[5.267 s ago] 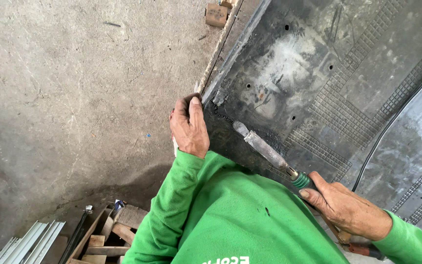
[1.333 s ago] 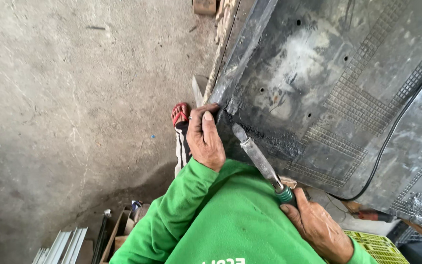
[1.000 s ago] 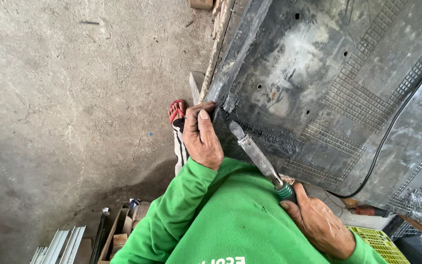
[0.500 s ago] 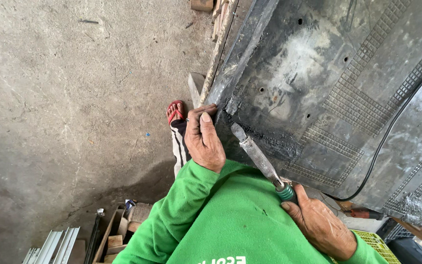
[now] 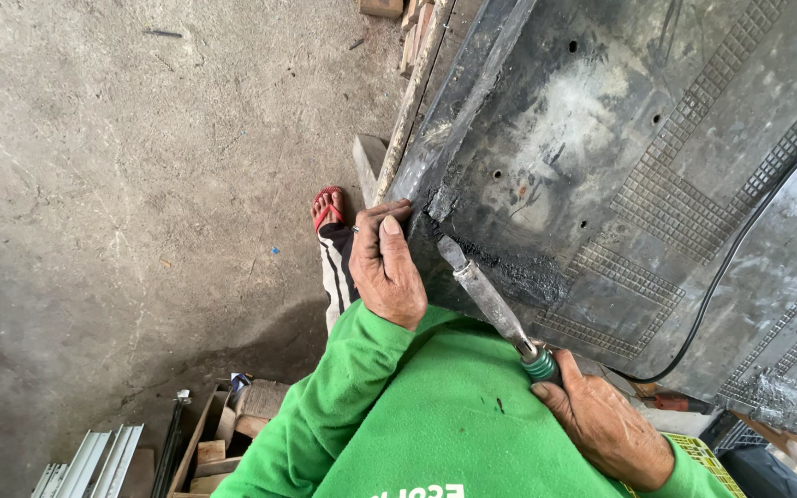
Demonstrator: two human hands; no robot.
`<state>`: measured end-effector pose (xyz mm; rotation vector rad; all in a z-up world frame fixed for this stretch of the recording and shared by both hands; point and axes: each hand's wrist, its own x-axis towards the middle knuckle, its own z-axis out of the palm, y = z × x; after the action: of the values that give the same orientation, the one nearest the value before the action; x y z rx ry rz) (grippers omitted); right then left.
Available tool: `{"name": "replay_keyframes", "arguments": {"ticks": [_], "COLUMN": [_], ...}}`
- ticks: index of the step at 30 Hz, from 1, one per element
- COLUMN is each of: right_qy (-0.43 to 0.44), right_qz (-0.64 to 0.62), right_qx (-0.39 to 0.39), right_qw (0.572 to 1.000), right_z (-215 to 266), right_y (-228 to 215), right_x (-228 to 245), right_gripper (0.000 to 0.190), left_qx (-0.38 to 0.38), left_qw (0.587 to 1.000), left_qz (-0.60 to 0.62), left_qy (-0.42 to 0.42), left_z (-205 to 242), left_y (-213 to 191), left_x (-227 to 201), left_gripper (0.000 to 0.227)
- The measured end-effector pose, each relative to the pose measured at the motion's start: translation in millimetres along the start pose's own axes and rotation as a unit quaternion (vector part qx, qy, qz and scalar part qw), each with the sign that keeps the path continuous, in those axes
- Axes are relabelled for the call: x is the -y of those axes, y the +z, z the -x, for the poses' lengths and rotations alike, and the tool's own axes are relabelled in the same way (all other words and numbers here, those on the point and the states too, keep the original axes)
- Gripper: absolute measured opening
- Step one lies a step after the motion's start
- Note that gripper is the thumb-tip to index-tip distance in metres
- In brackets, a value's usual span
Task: The person uses a chisel to scrape the edge of a black rubber mat, removing debris and residue. The person holds the mat with one hand and scrapes along the perimeter with the other, working methodically around the edge.
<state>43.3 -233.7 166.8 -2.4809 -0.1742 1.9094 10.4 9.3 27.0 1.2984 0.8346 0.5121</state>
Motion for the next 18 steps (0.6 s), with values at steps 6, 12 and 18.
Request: {"name": "replay_keyframes", "arguments": {"ticks": [6,12,18], "right_qy": [-0.008,0.010,0.006], "right_qz": [0.005,0.000,0.009], "right_qx": [-0.002,0.015,0.012], "right_qw": [1.000,1.000,1.000], "right_z": [-0.8,-0.8,-1.6], "right_y": [-0.8,-3.4,-3.0], "right_x": [-0.5,2.4,1.0], "right_gripper": [0.059,0.057,0.057], "left_qx": [-0.002,-0.001,-0.001], "left_qw": [1.000,1.000,0.999], "left_qz": [-0.028,-0.025,-0.034], "left_qy": [0.009,0.014,0.007], "left_z": [0.6,-0.8,-0.1], "left_y": [-1.4,-0.7,-1.7], "left_x": [-0.4,-1.6,-1.4], "left_gripper": [0.026,0.027,0.027]}}
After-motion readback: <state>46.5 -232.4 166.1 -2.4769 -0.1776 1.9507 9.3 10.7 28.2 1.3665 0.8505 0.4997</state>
